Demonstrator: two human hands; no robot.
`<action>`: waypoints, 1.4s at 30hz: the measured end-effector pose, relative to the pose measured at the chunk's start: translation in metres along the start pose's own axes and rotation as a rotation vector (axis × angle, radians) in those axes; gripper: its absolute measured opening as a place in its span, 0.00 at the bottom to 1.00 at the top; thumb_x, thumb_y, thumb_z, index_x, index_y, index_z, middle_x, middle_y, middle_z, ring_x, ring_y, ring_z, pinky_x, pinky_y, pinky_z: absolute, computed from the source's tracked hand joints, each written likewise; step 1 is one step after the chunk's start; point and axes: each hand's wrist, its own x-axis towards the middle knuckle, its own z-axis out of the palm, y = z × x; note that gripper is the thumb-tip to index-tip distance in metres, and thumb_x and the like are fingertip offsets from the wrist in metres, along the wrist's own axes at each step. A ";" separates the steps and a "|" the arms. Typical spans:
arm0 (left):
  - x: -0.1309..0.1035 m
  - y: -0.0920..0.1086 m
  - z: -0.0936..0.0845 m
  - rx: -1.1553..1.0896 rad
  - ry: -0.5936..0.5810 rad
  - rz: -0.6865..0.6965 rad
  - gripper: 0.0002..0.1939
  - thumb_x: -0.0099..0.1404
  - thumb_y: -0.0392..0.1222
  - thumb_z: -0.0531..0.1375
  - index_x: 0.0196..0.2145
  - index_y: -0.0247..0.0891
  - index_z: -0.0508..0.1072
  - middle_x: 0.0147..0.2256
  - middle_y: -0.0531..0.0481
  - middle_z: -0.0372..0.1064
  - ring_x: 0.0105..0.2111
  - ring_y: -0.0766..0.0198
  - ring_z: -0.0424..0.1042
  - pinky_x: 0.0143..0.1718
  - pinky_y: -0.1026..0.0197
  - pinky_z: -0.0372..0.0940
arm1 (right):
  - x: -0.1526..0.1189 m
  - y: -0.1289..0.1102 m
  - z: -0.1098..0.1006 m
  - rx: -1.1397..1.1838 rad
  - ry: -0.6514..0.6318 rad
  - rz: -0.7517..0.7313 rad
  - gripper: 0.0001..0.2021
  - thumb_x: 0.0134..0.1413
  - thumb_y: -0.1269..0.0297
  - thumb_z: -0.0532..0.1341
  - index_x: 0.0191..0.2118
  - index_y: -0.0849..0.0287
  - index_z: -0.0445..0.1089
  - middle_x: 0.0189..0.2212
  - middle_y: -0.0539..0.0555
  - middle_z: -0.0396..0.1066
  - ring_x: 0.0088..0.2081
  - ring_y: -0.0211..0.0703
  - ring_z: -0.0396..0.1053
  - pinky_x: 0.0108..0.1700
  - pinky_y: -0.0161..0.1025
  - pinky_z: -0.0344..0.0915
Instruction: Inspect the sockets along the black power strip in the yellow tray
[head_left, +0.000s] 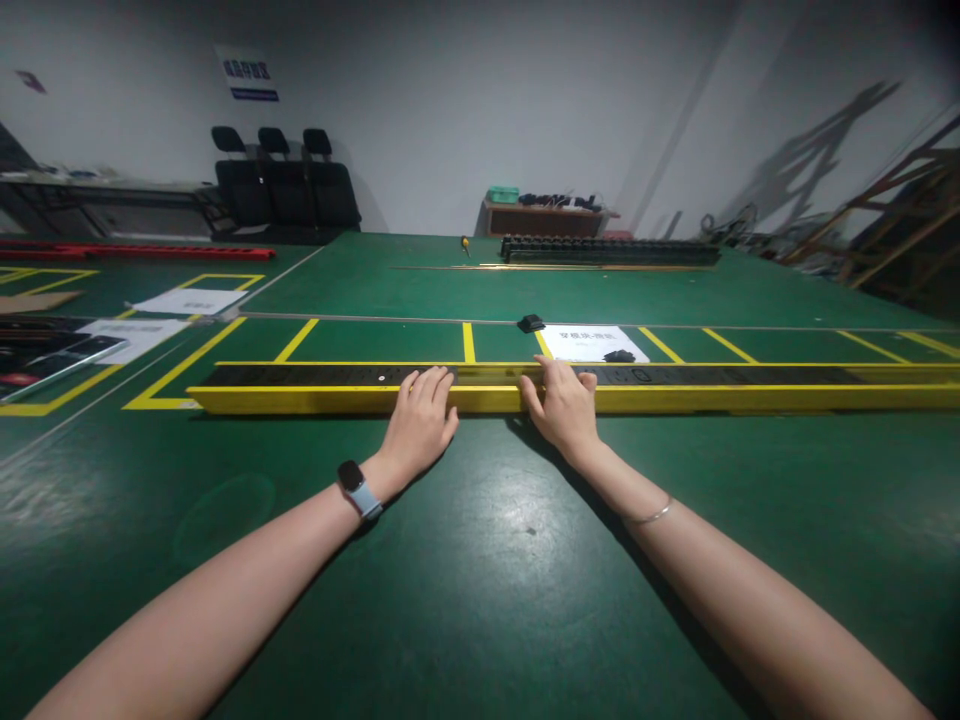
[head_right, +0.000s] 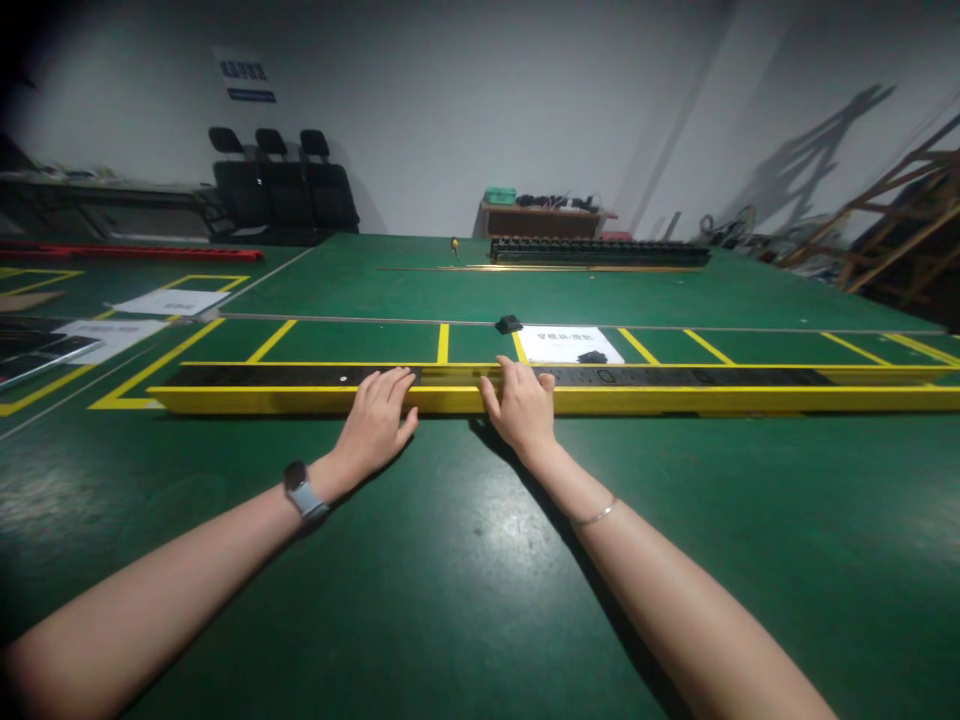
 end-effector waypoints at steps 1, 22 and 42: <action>0.000 0.000 0.000 0.000 0.001 0.002 0.24 0.67 0.39 0.52 0.58 0.27 0.62 0.57 0.34 0.64 0.59 0.49 0.61 0.63 0.44 0.52 | 0.000 0.001 0.000 -0.005 0.002 0.005 0.21 0.67 0.54 0.49 0.55 0.63 0.64 0.42 0.60 0.75 0.43 0.48 0.69 0.45 0.44 0.49; 0.001 0.003 -0.003 -0.021 0.003 0.001 0.26 0.67 0.40 0.52 0.61 0.27 0.59 0.59 0.34 0.62 0.62 0.50 0.58 0.65 0.45 0.51 | -0.006 -0.037 -0.004 0.205 -0.131 -0.252 0.17 0.66 0.57 0.52 0.55 0.59 0.64 0.49 0.58 0.71 0.53 0.48 0.65 0.66 0.53 0.40; 0.000 0.001 -0.007 -0.203 -0.057 0.066 0.25 0.65 0.41 0.54 0.60 0.36 0.60 0.59 0.38 0.62 0.62 0.53 0.58 0.66 0.42 0.46 | -0.005 -0.032 -0.004 0.214 -0.188 -0.236 0.20 0.66 0.59 0.51 0.60 0.59 0.61 0.49 0.59 0.71 0.51 0.48 0.66 0.66 0.54 0.40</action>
